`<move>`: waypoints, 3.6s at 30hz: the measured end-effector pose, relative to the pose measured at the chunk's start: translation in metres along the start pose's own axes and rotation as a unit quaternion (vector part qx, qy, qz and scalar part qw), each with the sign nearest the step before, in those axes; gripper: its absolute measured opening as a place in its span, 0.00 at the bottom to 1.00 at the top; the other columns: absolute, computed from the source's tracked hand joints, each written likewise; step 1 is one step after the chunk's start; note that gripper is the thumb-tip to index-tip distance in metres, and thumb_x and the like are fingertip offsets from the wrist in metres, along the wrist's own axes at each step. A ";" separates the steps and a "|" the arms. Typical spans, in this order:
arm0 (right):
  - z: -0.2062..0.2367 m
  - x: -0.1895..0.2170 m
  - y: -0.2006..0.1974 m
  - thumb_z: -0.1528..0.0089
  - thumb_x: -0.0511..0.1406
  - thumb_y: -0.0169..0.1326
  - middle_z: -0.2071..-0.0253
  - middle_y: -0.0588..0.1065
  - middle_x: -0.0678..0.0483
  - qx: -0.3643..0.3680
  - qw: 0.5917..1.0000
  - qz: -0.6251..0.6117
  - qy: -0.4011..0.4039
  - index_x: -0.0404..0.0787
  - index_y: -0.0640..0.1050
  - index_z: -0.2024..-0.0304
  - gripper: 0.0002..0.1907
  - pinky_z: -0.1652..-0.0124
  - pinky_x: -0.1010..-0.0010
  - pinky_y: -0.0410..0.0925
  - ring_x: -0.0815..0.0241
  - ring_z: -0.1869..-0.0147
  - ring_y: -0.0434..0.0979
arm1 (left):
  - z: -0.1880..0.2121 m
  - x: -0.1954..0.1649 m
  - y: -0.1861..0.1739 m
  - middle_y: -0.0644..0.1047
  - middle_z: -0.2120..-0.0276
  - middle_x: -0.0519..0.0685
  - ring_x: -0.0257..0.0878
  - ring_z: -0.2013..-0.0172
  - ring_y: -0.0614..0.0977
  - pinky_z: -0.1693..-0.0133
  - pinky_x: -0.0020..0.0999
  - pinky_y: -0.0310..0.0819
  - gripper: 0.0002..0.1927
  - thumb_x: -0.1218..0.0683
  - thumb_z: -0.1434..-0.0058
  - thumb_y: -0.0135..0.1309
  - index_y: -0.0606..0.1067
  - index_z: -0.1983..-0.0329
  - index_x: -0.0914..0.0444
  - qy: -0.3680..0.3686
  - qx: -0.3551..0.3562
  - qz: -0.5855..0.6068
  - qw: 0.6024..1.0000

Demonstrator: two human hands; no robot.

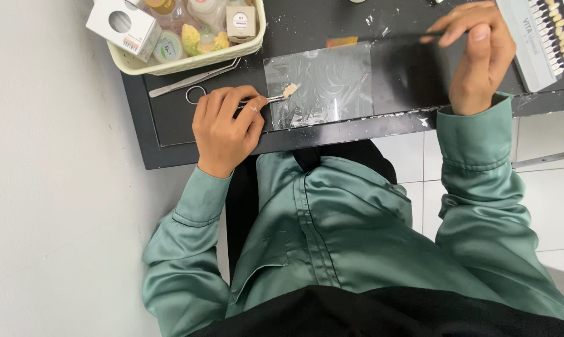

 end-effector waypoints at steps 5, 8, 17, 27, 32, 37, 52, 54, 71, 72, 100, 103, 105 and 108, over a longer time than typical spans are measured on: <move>-0.001 0.001 0.002 0.16 0.42 0.36 0.55 0.70 0.41 0.000 1.000 -0.012 -0.001 0.29 0.70 0.55 0.23 0.52 0.66 0.72 0.55 0.54 0.73 | -0.001 -0.002 0.000 0.78 0.57 0.40 0.41 0.57 0.78 0.58 0.38 0.69 0.11 0.64 0.44 0.60 0.80 0.59 0.58 -0.001 -0.001 0.002 1.000; -0.003 0.005 -0.001 0.18 0.42 0.36 0.54 0.72 0.41 -0.004 1.000 -0.019 0.005 0.30 0.69 0.55 0.22 0.51 0.67 0.69 0.55 0.55 0.73 | -0.001 -0.004 -0.001 0.78 0.57 0.40 0.41 0.57 0.78 0.58 0.39 0.69 0.11 0.63 0.43 0.60 0.81 0.58 0.57 -0.001 0.002 0.002 1.000; 0.000 0.010 -0.004 0.17 0.42 0.36 0.54 0.74 0.43 -0.011 1.000 -0.021 0.005 0.30 0.69 0.56 0.22 0.45 0.71 0.64 0.58 0.51 0.72 | 0.001 -0.008 0.003 0.78 0.57 0.41 0.42 0.57 0.77 0.59 0.39 0.67 0.12 0.63 0.43 0.60 0.80 0.58 0.58 0.001 0.010 0.000 1.000; 0.005 -0.006 -0.006 0.17 0.44 0.39 0.58 0.71 0.45 -0.008 0.997 -0.070 0.033 0.31 0.70 0.55 0.23 0.57 0.70 0.70 0.60 0.59 0.69 | 0.002 -0.009 0.003 0.78 0.57 0.41 0.42 0.57 0.78 0.58 0.39 0.68 0.12 0.63 0.43 0.61 0.80 0.57 0.58 -0.001 0.010 0.006 1.000; 0.005 0.004 -0.001 0.14 0.44 0.36 0.55 0.71 0.43 0.011 0.999 -0.030 0.002 0.30 0.69 0.52 0.23 0.50 0.68 0.70 0.57 0.54 0.72 | 0.002 -0.007 0.002 0.78 0.57 0.40 0.42 0.57 0.78 0.58 0.38 0.68 0.12 0.63 0.43 0.60 0.80 0.57 0.57 -0.003 0.010 0.002 1.000; 0.001 0.000 0.003 0.16 0.45 0.38 0.57 0.70 0.45 0.022 0.998 -0.053 0.019 0.32 0.69 0.55 0.24 0.55 0.70 0.70 0.58 0.57 0.71 | 0.002 -0.006 0.002 0.78 0.57 0.40 0.41 0.57 0.78 0.58 0.39 0.68 0.12 0.64 0.44 0.60 0.80 0.57 0.57 -0.001 0.006 -0.002 1.000; -0.001 0.002 0.006 0.15 0.44 0.37 0.55 0.70 0.44 0.035 0.998 -0.042 0.002 0.30 0.70 0.51 0.22 0.49 0.67 0.72 0.58 0.53 0.73 | 0.002 -0.002 0.002 0.78 0.57 0.40 0.41 0.56 0.78 0.57 0.39 0.68 0.12 0.64 0.44 0.60 0.80 0.58 0.57 -0.003 0.005 0.000 1.000; 0.001 -0.004 0.006 0.16 0.45 0.38 0.56 0.69 0.45 0.038 0.996 -0.069 0.029 0.31 0.70 0.54 0.23 0.53 0.68 0.72 0.59 0.55 0.71 | 0.002 -0.001 0.002 0.78 0.57 0.40 0.41 0.56 0.78 0.57 0.39 0.68 0.12 0.64 0.44 0.60 0.80 0.58 0.57 -0.004 0.008 0.003 1.000; 0.009 -0.016 -0.005 0.15 0.46 0.36 0.55 0.73 0.42 -0.017 1.000 -0.007 0.008 0.30 0.69 0.52 0.24 0.51 0.68 0.71 0.57 0.55 0.73 | 0.003 0.000 0.002 0.78 0.57 0.41 0.42 0.57 0.78 0.57 0.38 0.69 0.11 0.64 0.44 0.60 0.81 0.58 0.58 -0.002 0.002 0.004 1.000; 0.009 -0.016 -0.006 0.15 0.46 0.36 0.55 0.72 0.41 -0.021 1.000 -0.005 0.006 0.30 0.69 0.52 0.24 0.50 0.68 0.71 0.57 0.54 0.74 | 0.002 0.000 0.002 0.78 0.57 0.41 0.41 0.57 0.78 0.57 0.38 0.69 0.11 0.64 0.44 0.60 0.81 0.59 0.58 -0.002 0.002 0.003 1.000; 0.012 -0.025 -0.017 0.15 0.47 0.36 0.60 0.70 0.46 -0.066 0.998 -0.005 0.021 0.31 0.69 0.54 0.25 0.56 0.68 0.69 0.58 0.56 0.72 | 0.002 0.000 0.005 0.78 0.57 0.41 0.42 0.57 0.78 0.57 0.39 0.68 0.12 0.63 0.42 0.61 0.80 0.56 0.57 -0.005 0.007 0.000 1.000; 0.014 -0.024 -0.018 0.14 0.47 0.38 0.61 0.69 0.46 -0.072 0.996 -0.032 0.029 0.31 0.69 0.54 0.26 0.56 0.69 0.68 0.58 0.57 0.72 | 0.001 0.000 0.005 0.78 0.56 0.41 0.42 0.56 0.78 0.57 0.39 0.68 0.12 0.62 0.41 0.61 0.80 0.55 0.57 -0.009 0.013 0.000 1.000; 0.014 -0.027 -0.019 0.13 0.47 0.39 0.61 0.69 0.46 -0.074 0.995 -0.064 0.039 0.31 0.68 0.55 0.25 0.59 0.70 0.68 0.57 0.56 0.71 | 0.000 -0.001 0.005 0.77 0.56 0.41 0.42 0.56 0.77 0.57 0.39 0.68 0.10 0.61 0.39 0.63 0.79 0.55 0.56 -0.012 0.016 0.000 1.000; 0.011 -0.027 -0.018 0.15 0.46 0.39 0.61 0.70 0.46 -0.062 0.993 -0.089 0.034 0.32 0.68 0.56 0.25 0.61 0.71 0.68 0.57 0.57 0.71 | -0.002 -0.004 0.005 0.77 0.57 0.41 0.42 0.56 0.77 0.55 0.39 0.68 0.09 0.59 0.38 0.63 0.80 0.55 0.56 -0.018 0.023 -0.002 1.000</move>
Point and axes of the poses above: each hand's wrist, its own z-axis away from the middle knuckle, its own y-axis out of the palm, x = y × z, the point moved 9 cm from there along -z, towards the middle knuckle
